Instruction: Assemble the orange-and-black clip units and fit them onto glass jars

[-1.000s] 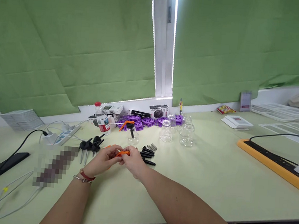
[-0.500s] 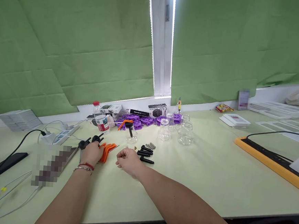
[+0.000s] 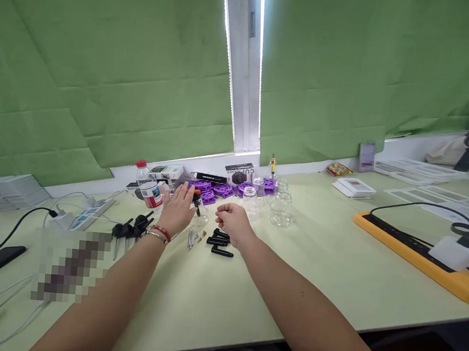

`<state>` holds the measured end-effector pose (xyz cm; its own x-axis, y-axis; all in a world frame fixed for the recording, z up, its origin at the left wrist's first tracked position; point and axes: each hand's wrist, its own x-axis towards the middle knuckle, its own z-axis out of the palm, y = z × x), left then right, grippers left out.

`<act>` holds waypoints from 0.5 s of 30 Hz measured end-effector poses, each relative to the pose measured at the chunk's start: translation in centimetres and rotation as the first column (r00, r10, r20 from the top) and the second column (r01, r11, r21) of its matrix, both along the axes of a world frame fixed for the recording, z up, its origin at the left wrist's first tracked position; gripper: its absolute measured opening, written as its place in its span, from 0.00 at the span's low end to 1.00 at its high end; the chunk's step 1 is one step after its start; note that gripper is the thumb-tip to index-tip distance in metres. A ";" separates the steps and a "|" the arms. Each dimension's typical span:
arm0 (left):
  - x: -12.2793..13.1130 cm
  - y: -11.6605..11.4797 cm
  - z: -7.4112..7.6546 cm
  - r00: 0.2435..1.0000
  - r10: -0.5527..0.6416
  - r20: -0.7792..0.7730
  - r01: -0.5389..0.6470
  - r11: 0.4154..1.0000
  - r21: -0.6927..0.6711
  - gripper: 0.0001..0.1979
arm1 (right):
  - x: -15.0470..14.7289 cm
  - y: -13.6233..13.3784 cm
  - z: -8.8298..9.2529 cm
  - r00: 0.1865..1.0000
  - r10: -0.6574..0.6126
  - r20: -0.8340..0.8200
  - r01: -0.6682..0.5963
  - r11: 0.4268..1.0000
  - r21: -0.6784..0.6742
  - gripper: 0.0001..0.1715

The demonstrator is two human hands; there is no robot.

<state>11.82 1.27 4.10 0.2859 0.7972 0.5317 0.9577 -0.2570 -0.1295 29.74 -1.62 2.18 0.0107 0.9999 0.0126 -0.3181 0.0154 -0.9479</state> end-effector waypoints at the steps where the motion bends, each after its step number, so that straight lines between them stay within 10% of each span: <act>1: 0.0 0.8 -0.1 1.000 0.013 0.009 -0.013 1.000 -0.028 0.27 | 0.6 0.2 -0.4 1.000 -0.017 -0.001 0.017 1.000 -0.020 0.06; 10: -1.0 1.3 0.5 0.980 -0.023 0.198 0.003 0.995 0.103 0.18 | 2.5 1.1 -1.7 0.996 -0.062 0.059 0.064 0.997 -0.038 0.06; 15: -1.9 -1.6 2.1 0.793 -0.170 0.585 0.078 0.981 0.180 0.24 | 2.6 0.8 -1.6 0.998 0.010 0.062 -0.007 0.998 -0.055 0.06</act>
